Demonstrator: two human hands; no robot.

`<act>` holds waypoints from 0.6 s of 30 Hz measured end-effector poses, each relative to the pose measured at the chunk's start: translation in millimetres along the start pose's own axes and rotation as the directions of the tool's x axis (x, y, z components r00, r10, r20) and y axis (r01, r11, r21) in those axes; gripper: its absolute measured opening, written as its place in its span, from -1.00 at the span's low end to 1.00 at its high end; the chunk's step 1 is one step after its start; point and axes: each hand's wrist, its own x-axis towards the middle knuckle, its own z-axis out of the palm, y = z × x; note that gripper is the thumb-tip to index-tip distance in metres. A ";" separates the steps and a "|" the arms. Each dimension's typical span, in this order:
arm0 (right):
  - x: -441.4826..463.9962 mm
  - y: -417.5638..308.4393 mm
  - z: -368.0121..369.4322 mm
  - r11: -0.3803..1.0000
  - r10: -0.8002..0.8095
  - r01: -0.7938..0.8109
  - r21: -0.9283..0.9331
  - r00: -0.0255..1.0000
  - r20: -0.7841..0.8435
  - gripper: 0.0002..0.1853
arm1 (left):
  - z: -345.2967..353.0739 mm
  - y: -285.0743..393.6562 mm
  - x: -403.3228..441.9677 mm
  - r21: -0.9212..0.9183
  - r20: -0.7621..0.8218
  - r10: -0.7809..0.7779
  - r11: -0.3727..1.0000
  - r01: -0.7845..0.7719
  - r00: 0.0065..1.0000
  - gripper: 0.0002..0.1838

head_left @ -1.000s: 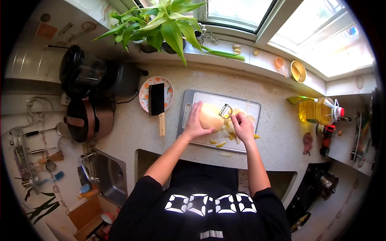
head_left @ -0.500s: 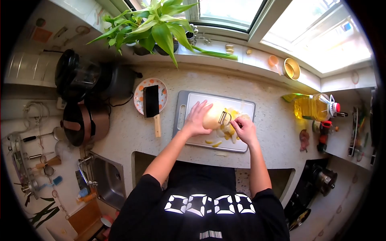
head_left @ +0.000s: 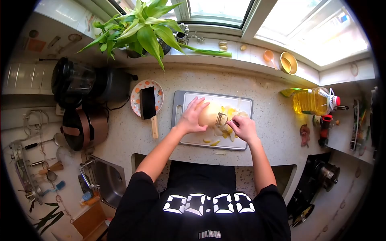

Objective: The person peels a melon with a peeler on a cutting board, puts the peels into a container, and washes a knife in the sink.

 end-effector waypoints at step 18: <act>38.2 -33.8 29.4 0.969 -0.222 0.202 -0.144 0.965 -0.141 -0.54 | -2.4 -8.4 14.9 -0.028 -0.093 0.056 0.998 -0.058 0.994 0.21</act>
